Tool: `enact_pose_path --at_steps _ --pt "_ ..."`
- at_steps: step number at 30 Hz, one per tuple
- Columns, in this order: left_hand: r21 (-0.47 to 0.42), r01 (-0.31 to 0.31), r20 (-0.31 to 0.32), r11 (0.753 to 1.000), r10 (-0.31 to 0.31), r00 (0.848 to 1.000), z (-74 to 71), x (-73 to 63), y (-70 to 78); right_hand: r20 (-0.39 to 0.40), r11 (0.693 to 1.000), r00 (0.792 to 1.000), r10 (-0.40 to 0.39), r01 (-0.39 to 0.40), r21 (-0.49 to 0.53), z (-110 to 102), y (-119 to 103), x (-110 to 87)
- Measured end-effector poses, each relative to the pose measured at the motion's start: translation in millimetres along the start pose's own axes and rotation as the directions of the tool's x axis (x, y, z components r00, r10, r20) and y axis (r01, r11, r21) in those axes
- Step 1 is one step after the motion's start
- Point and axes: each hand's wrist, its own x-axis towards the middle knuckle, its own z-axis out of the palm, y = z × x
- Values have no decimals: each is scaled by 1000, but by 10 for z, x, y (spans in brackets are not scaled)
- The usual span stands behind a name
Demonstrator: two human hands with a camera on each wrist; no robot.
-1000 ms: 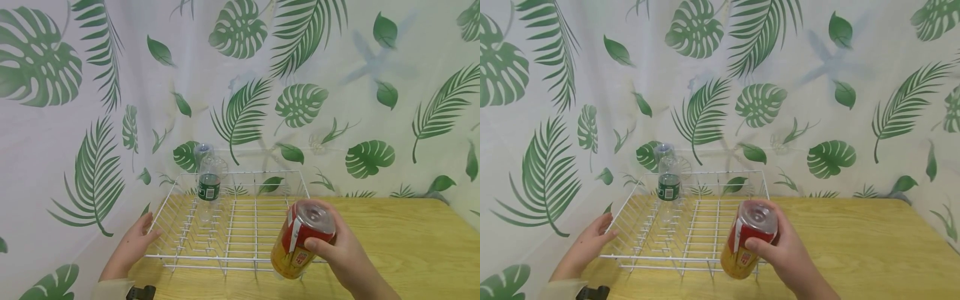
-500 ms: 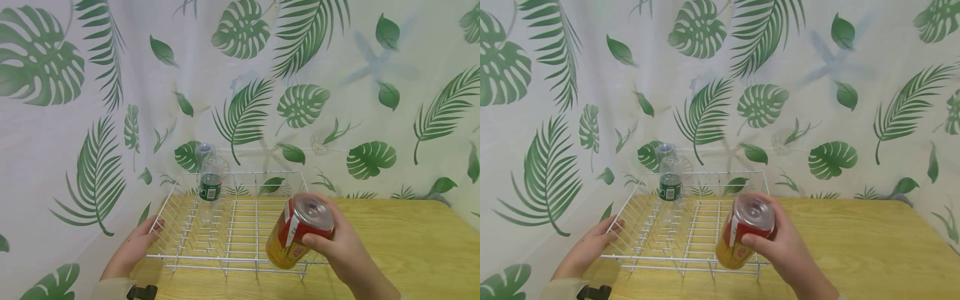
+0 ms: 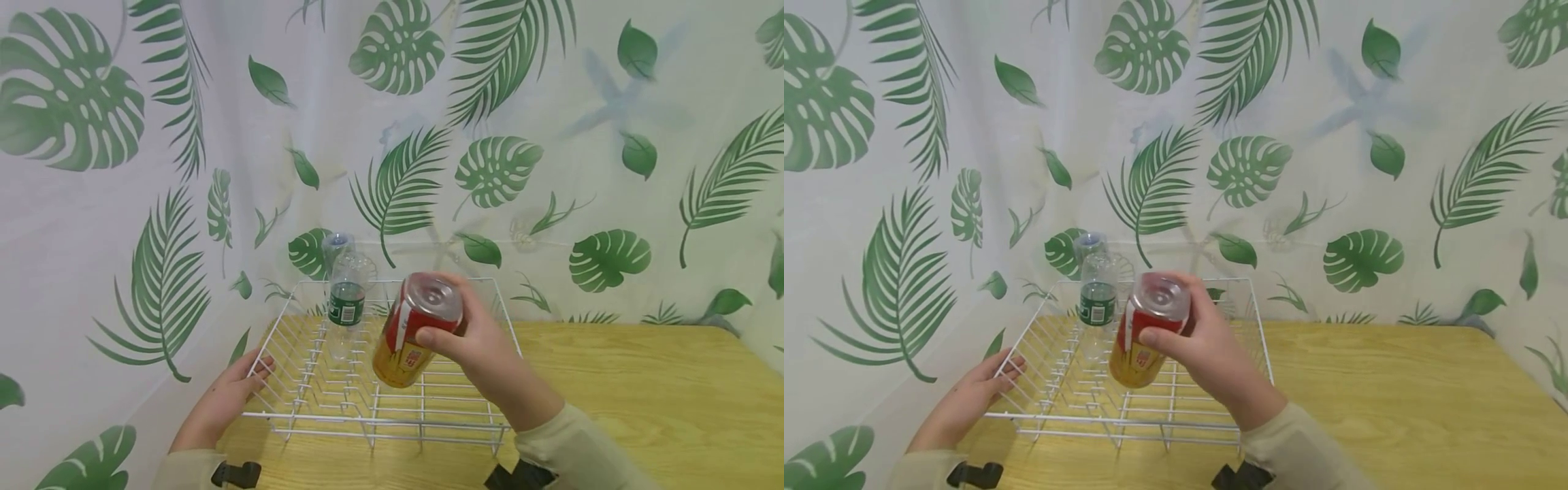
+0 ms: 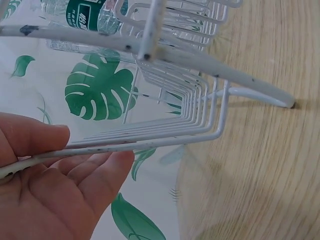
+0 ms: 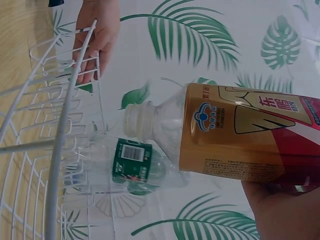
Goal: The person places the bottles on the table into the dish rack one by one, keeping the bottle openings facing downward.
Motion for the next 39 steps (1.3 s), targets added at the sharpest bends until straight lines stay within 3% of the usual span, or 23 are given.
enact_pose_path --at_steps 6,15,25,39 --pt "-10 -4 4 1000 4 1000 1 -4 2 44 997 997 64 -63 -33 262 184 363" --pt "-30 -10 12 999 11 1000 5 -20 -3 7 973 979 205 -203 -106 602 620 725" --pt "-40 -21 43 999 22 999 -11 -19 5 -26 951 962 271 -272 -146 818 892 847" --pt "-15 0 8 1000 0 1000 -9 9 -23 -91 921 953 289 -302 -247 936 1024 912"
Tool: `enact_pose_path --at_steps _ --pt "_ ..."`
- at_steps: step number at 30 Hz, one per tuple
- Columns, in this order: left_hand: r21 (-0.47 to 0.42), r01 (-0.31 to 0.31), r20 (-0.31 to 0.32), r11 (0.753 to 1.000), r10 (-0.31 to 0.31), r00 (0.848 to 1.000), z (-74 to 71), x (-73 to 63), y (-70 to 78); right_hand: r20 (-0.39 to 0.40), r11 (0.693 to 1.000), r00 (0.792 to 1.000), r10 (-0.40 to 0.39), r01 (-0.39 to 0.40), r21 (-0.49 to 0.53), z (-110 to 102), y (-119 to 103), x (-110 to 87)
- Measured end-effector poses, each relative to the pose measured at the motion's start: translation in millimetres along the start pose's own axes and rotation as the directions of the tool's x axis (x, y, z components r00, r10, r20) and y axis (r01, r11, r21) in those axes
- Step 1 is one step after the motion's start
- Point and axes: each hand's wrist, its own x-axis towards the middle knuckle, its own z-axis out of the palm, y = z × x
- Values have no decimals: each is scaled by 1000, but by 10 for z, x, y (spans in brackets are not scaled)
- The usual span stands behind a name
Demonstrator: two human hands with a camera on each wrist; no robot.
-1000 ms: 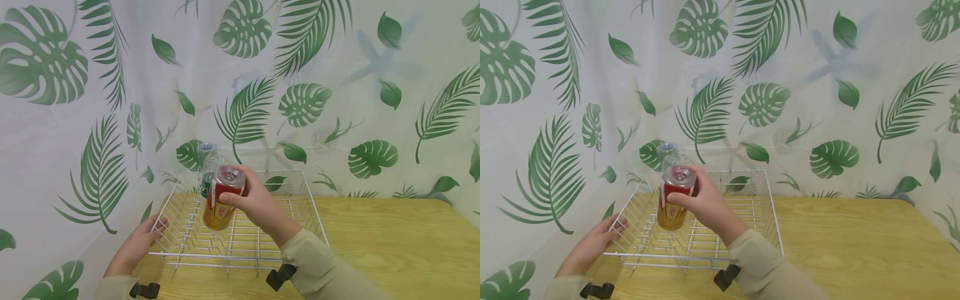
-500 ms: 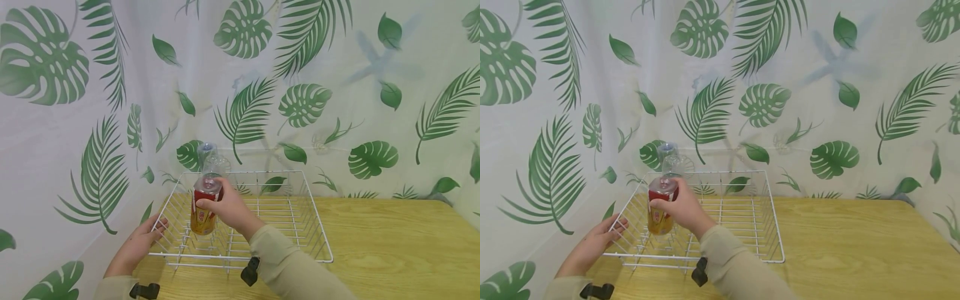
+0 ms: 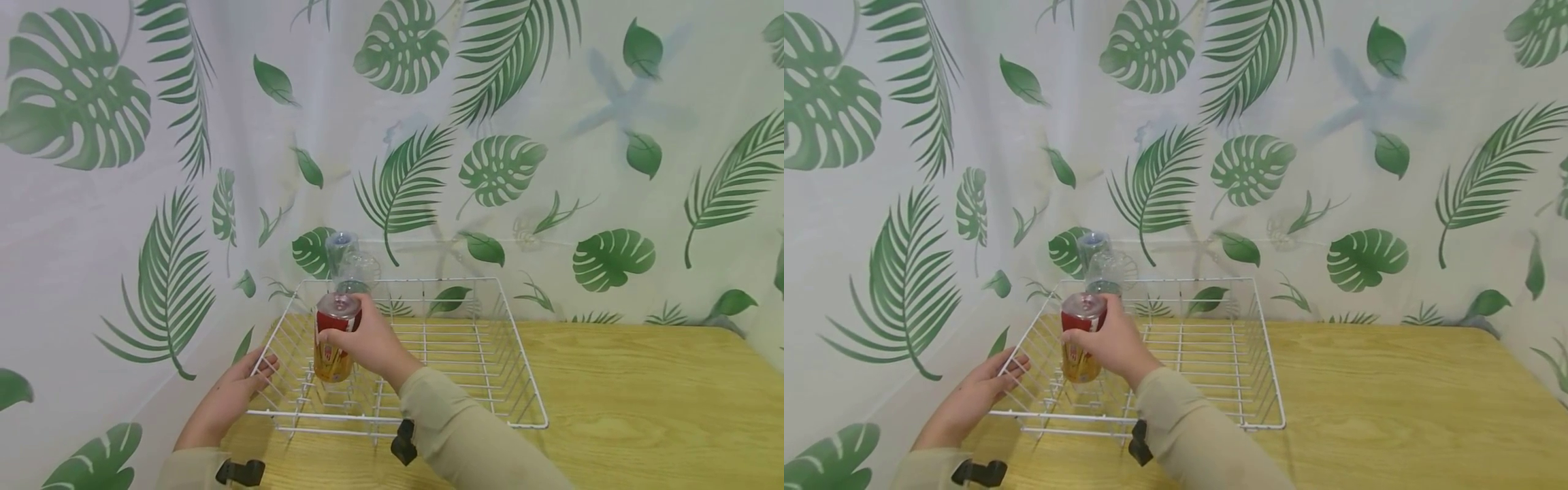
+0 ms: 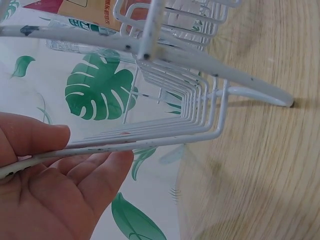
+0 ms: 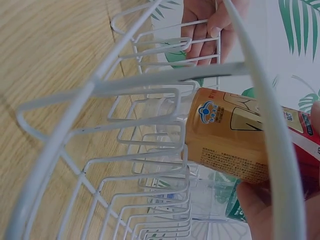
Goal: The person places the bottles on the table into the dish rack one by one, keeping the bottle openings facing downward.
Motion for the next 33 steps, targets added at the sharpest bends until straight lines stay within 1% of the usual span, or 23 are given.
enact_pose_path --at_steps 7,13,17,22,28,33 --pt "-15 1 5 1000 -1 1000 1 -19 19 -16 999 1000 16 -17 -48 -18 -25 -26" --pt "-17 7 12 1000 -7 1000 -4 -24 37 -46 997 999 26 -30 -77 -49 -54 -52" --pt "-16 10 20 1000 -10 1000 -4 -27 40 -55 996 998 18 -23 -87 -75 -66 -69" --pt "-11 18 12 1000 -18 1000 -6 -21 41 -45 997 999 -5 1 -82 -120 -72 -79" --pt "-6 23 10 1000 -23 1000 -8 -9 35 -56 993 998 -36 30 -111 -173 -105 -88" --pt "-2 17 9 1000 -17 1000 -10 -21 33 -30 994 999 -40 36 -106 -243 -160 -129"
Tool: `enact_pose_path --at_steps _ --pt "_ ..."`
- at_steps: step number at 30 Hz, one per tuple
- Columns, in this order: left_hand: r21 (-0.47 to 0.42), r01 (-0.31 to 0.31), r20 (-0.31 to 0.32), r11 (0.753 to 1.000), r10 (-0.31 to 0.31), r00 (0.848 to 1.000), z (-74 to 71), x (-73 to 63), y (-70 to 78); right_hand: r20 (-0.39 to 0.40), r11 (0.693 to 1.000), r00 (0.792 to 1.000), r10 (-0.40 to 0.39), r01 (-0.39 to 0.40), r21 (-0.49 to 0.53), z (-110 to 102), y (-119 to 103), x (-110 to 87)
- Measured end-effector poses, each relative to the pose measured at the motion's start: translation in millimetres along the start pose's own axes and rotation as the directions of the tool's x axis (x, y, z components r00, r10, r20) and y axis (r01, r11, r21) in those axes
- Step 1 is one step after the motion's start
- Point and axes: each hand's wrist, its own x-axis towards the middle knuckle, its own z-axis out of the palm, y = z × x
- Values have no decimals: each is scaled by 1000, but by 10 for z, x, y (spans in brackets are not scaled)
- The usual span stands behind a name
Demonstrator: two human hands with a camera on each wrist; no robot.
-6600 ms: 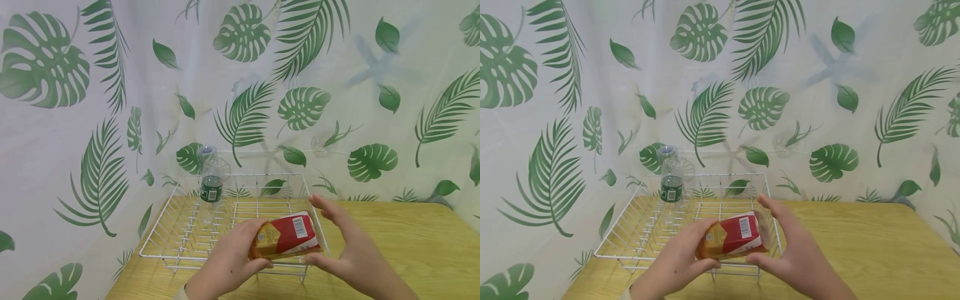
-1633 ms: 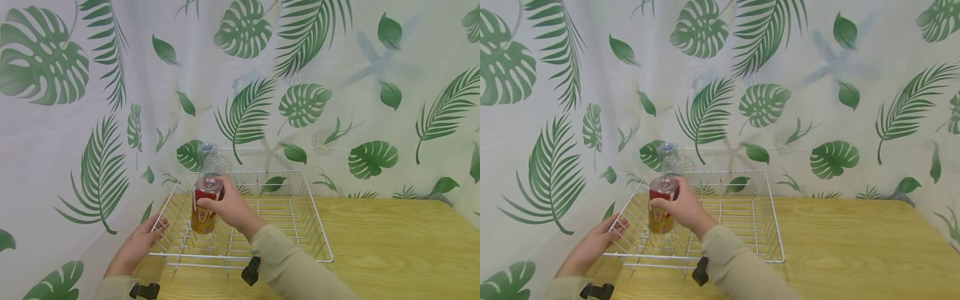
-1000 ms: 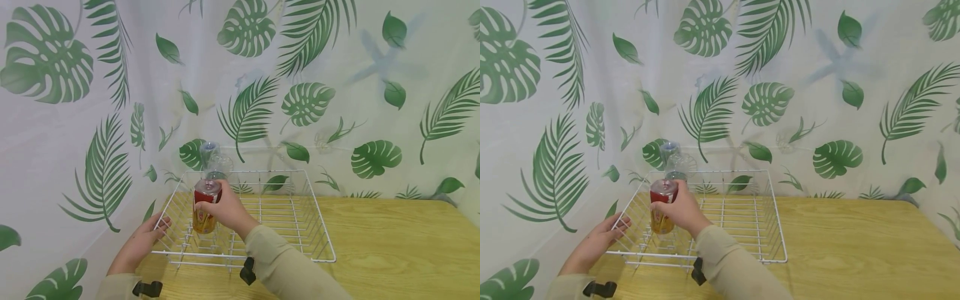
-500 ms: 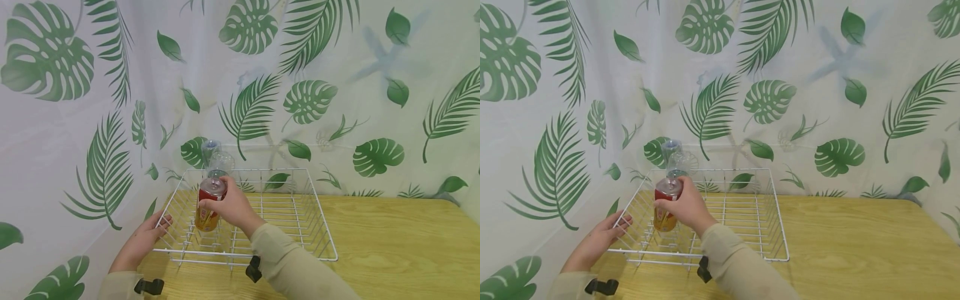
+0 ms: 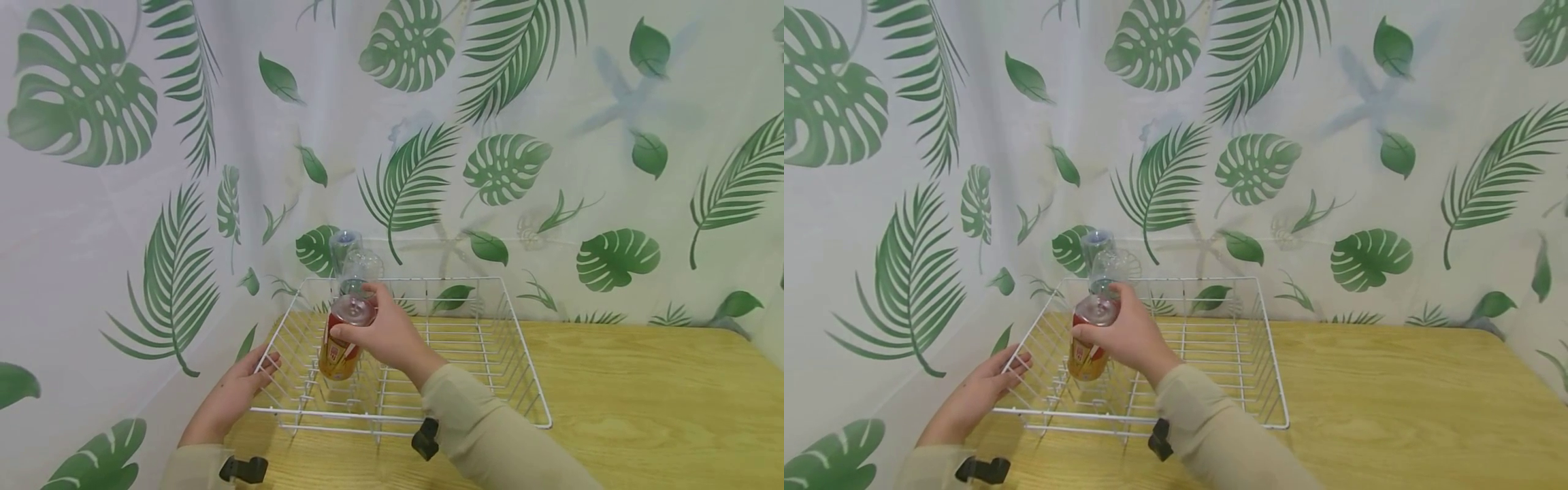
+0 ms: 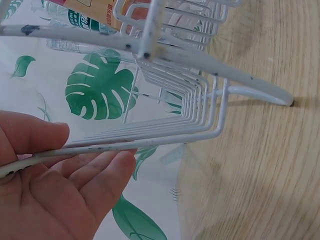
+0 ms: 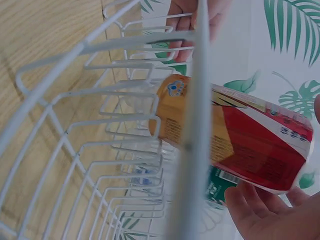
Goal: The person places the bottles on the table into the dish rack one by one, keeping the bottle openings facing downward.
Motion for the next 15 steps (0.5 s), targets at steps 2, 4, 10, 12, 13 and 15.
enact_pose_path --at_steps 2,4,10,12,13,15 --pt "23 -4 -8 1000 4 1000 2 -8 -4 6 1000 1000 2 -2 3 -41 -16 -19" --pt "48 -9 -10 999 9 1000 -1 -16 -5 8 1000 1000 -1 1 -1 -85 -27 -36" --pt "145 5 -50 989 3 999 -17 -32 11 -10 996 999 -34 33 -81 -272 -52 -117" --pt "203 4 -78 979 12 997 -20 -46 23 -21 992 999 -48 45 -121 -358 -54 -157" --pt "223 5 -89 975 15 996 -20 -55 33 -25 989 998 -55 51 -141 -404 -55 -181" --pt "267 7 -119 964 26 993 -18 -70 50 -29 982 997 -72 66 -180 -505 -46 -234"
